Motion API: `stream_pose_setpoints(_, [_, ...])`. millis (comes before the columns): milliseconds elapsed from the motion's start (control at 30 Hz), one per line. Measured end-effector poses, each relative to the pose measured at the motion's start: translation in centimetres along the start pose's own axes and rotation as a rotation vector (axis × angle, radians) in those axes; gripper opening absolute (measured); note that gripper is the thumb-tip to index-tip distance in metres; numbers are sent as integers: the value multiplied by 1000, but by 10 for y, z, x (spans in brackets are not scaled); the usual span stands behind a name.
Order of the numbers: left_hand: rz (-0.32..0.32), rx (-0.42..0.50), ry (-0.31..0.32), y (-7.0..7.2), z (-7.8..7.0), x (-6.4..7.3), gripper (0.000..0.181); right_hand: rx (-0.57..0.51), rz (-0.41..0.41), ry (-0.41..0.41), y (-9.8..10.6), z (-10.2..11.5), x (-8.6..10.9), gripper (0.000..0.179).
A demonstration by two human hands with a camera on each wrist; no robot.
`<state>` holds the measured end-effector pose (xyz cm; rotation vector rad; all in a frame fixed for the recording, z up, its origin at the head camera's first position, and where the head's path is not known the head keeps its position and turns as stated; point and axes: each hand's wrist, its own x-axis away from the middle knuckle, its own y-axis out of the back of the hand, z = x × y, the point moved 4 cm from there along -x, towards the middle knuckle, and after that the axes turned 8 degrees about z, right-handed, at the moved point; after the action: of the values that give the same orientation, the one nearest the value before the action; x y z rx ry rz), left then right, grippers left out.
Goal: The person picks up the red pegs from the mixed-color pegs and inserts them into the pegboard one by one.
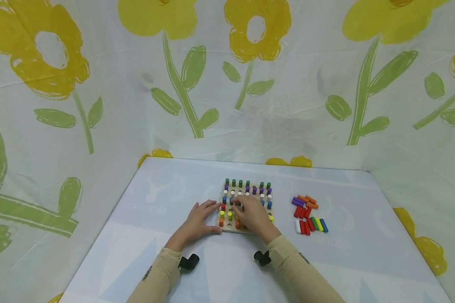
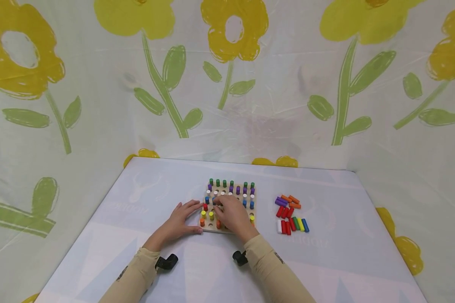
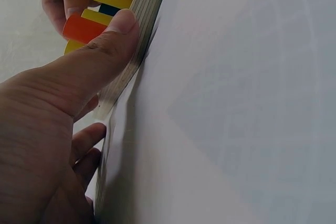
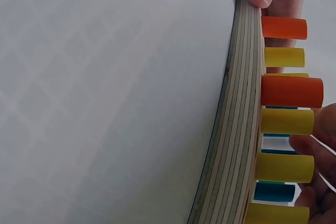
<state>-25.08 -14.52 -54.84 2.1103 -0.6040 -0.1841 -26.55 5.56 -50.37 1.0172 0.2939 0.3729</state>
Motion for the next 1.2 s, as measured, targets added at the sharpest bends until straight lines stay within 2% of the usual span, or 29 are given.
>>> stream_pose_setpoints(233, [-5,7,-3,2,-3,2,89,5,-36,16,1,-2,2,21])
stream_pose_setpoints(733, [-1,26,-1,4,-4,3,90,-27,-47,-20,5,-6,8,20])
stream_pose_setpoints(1200, [-24,20,-41,1,-1,1,90,11,-59,-31,8,-11,13,20])
